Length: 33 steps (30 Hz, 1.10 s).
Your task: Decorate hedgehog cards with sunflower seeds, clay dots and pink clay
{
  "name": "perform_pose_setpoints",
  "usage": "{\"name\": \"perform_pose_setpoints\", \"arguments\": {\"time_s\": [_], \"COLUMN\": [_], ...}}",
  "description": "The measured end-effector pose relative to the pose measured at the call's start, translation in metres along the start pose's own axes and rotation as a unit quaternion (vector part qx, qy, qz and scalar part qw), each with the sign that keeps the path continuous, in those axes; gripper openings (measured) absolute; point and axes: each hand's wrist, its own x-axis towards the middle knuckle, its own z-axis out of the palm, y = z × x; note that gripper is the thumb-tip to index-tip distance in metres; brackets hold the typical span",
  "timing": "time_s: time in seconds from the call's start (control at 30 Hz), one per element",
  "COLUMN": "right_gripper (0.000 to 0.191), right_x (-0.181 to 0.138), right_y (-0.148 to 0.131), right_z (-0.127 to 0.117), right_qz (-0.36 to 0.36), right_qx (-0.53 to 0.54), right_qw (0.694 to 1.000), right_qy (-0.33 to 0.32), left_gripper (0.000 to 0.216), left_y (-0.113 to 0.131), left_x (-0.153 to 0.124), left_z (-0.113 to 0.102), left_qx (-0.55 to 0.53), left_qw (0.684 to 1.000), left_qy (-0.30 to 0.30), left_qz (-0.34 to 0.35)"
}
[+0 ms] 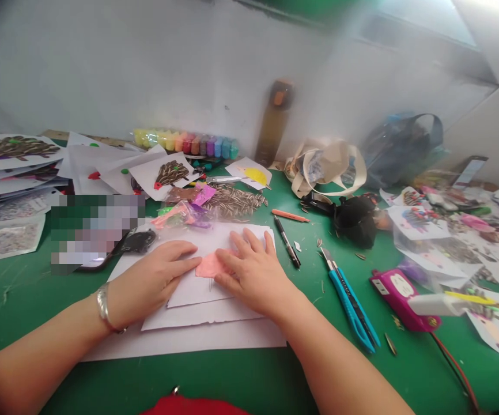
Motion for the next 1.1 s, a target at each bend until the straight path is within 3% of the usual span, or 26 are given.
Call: {"name": "perform_pose_setpoints", "arguments": {"time_s": [0.37, 0.83, 1.1], "right_gripper": [0.05, 0.04, 0.049], "right_x": [0.001, 0.004, -0.002], "right_y": [0.009, 0.003, 0.015], "right_z": [0.0, -0.003, 0.0], "right_qz": [0.022, 0.001, 0.034], "right_qx": [0.042, -0.013, 0.045], "right_qw": [0.999, 1.0, 0.998], "right_qy": [0.008, 0.019, 0.034], "left_gripper": [0.034, 0.035, 0.034], "left_y": [0.0, 0.0, 0.0], "left_x": [0.001, 0.001, 0.0], "left_z": [-0.001, 0.0, 0.0], "left_qx": [0.005, -0.003, -0.014], "left_qw": [1.0, 1.0, 1.0], "left_qy": [0.0, -0.007, 0.001], "left_qz": [0.005, 0.003, 0.002]}}
